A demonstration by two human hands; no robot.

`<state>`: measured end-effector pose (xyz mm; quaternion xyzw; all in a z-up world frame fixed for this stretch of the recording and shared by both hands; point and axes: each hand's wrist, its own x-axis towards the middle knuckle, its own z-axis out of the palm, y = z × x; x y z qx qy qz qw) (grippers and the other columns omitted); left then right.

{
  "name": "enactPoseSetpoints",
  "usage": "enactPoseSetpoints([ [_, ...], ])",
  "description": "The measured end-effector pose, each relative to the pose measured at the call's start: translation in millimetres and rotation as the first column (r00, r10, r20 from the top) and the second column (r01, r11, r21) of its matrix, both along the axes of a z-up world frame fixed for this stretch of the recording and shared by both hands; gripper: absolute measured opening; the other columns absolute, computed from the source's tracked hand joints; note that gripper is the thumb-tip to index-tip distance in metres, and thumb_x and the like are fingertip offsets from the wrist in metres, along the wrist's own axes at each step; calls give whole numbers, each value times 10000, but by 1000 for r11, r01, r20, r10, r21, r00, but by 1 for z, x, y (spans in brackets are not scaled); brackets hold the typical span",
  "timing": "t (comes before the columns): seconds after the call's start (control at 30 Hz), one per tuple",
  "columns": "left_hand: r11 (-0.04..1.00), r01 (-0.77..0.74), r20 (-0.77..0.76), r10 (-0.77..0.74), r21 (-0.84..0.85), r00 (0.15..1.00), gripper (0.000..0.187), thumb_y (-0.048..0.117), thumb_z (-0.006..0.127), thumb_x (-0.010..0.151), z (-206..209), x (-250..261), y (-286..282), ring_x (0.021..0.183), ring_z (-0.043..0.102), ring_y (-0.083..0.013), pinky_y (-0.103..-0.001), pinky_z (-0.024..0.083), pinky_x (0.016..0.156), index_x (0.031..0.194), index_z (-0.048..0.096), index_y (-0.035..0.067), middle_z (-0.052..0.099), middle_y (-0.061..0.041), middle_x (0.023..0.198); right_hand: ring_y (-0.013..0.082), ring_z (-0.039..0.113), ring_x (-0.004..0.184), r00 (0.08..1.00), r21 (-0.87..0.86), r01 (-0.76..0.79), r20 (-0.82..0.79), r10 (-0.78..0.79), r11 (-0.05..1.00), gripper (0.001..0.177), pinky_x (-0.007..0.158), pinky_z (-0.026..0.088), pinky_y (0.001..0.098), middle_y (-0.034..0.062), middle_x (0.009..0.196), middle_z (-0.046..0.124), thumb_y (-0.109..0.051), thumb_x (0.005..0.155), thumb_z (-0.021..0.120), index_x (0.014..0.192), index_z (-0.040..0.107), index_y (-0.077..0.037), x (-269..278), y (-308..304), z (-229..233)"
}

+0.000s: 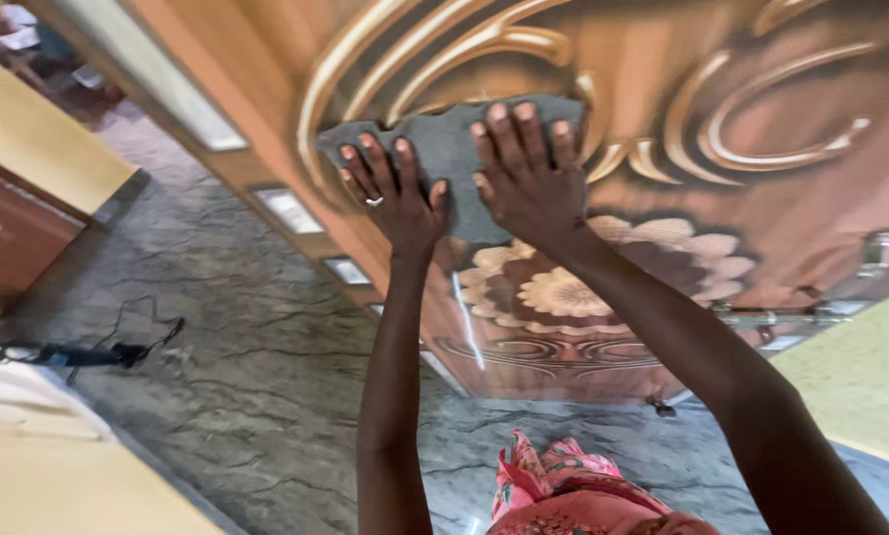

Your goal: The person wipes the surface of a large, ornate wooden door using a grey cloth. They move the cloth back and forth across the carved floral and scroll patterns, covering the upper and middle sections of the door.

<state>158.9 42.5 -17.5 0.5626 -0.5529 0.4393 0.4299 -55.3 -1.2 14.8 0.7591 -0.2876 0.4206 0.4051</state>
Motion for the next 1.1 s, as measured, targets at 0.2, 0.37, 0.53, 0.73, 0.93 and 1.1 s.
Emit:
enactPoseSetpoints([
  [0.2, 997, -80, -84, 80, -1, 993, 692, 602, 282, 1130, -29, 111, 34, 1625, 108, -481, -642, 122, 1335, 1672, 222, 176, 130, -201, 1744, 354, 200, 1614, 991, -57, -111, -78, 107, 992, 556, 1305, 15, 588, 172, 1728, 284, -388, 1163, 487, 1621, 447, -75, 113, 37, -7],
  [0.37, 994, -69, -116, 78, 84, 990, 714, 609, 262, 1140, -48, 133, 61, 1627, 92, -493, -641, 135, 1327, 1692, 138, 175, 88, -245, 1742, 303, 229, 1605, 989, -99, -83, -132, 69, 992, 594, 1306, 22, 565, 123, 1707, 333, -349, 1099, 492, 1642, 438, -116, 139, 50, -12],
  [0.53, 999, -1, -192, 8, 38, 981, 722, 604, 228, 1147, -44, 103, 60, 1646, 26, -488, -659, 101, 1347, 1709, 65, 183, 13, -245, 1756, 291, 274, 1588, 980, -124, -93, -185, 69, 988, 565, 1306, 31, 569, 104, 1690, 385, -352, 1115, 484, 1626, 460, -112, 121, 50, -12],
  [0.73, 997, 73, -294, -72, -7, 953, 766, 645, 213, 1125, -30, 33, 43, 1631, -34, -480, -672, 59, 1326, 1715, 43, 185, -52, -235, 1758, 262, 301, 1585, 987, -133, -86, -147, 67, 987, 555, 1308, 20, 579, 87, 1687, 384, -350, 1099, 533, 1614, 468, -152, 72, 34, -9],
  [0.93, 992, 129, -247, -126, -4, 961, 750, 641, 230, 1135, -26, -56, 14, 1633, -37, -527, -706, 36, 1293, 1710, 60, 191, -49, -244, 1755, 262, 318, 1576, 985, -81, -42, -171, 28, 996, 549, 1311, 17, 575, 78, 1691, 386, -369, 1110, 513, 1625, 470, -183, -31, 6, -14],
  [1.1, 979, 193, -178, -179, 63, 968, 742, 655, 254, 1122, -32, -141, -16, 1601, 22, -578, -741, 81, 1294, 1699, 135, 204, 23, -271, 1735, 294, 351, 1567, 987, -116, 11, -156, -30, 993, 521, 1304, 75, 604, 106, 1674, 402, -372, 1120, 512, 1599, 510, -168, -140, -27, -25],
])
